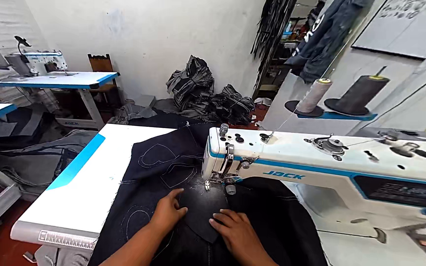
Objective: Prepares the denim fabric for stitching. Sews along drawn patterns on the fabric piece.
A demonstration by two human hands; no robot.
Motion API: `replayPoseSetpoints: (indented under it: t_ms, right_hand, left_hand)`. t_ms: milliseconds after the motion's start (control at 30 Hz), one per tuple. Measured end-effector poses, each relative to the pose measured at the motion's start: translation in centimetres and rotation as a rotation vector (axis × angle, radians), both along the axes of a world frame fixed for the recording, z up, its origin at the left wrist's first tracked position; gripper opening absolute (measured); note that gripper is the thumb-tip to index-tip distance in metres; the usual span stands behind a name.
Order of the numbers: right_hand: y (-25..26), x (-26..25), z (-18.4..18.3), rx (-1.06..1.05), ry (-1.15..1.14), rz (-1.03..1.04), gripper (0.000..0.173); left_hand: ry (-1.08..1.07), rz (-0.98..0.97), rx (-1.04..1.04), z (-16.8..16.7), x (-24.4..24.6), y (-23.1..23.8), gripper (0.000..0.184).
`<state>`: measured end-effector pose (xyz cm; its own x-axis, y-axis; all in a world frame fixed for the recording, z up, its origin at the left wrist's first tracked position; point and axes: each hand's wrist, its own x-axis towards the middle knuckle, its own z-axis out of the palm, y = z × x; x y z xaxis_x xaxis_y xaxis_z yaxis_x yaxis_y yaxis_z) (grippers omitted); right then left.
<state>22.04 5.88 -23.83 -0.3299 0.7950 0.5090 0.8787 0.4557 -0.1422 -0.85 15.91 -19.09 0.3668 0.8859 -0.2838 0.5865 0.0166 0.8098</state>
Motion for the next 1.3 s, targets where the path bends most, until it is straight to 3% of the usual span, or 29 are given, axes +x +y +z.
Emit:
replayPoseSetpoints:
  t_ms: [200, 533, 600, 700, 767, 833, 1300]
  right_hand:
    - [-1.2, -1.9, -0.1, -0.114, 0.101, 0.055, 0.035]
    - [-1.2, -1.8, -0.1, -0.171, 0.142, 0.083, 0.036]
    - [-1.1, -1.9, -0.1, -0.178, 0.147, 0.079, 0.036]
    - [-1.2, -1.8, 0.2, -0.232, 0.169, 0.084, 0.037]
    - [-1.2, -1.8, 0.2, -0.24, 0.179, 0.084, 0.037]
    - [-1.2, -1.6, -0.1, -0.21, 0.172, 0.087, 0.037]
    - [-1.1, -1.3, 0.0, -0.232, 0.192, 0.118, 0.036]
  left_hand:
    - [-0.025, 0.128, -0.117, 0.6, -1.5, -0.3, 0.059]
    - [0.126, 0.113, -0.105, 1.3, -0.5, 0.2, 0.056]
    - [0.169, 0.039, 0.076, 1.2, -0.8, -0.7, 0.049]
    - [0.073, -0.276, 0.775, -1.5, -1.5, -4.8, 0.023]
    - [-0.043, -0.513, 0.987, -3.4, -1.4, -6.5, 0.017]
    - [-0.09, -0.594, 0.976, -4.7, -1.4, -7.1, 0.021]
    - [-0.095, -0.524, 1.023, -5.5, -1.2, -7.2, 0.019]
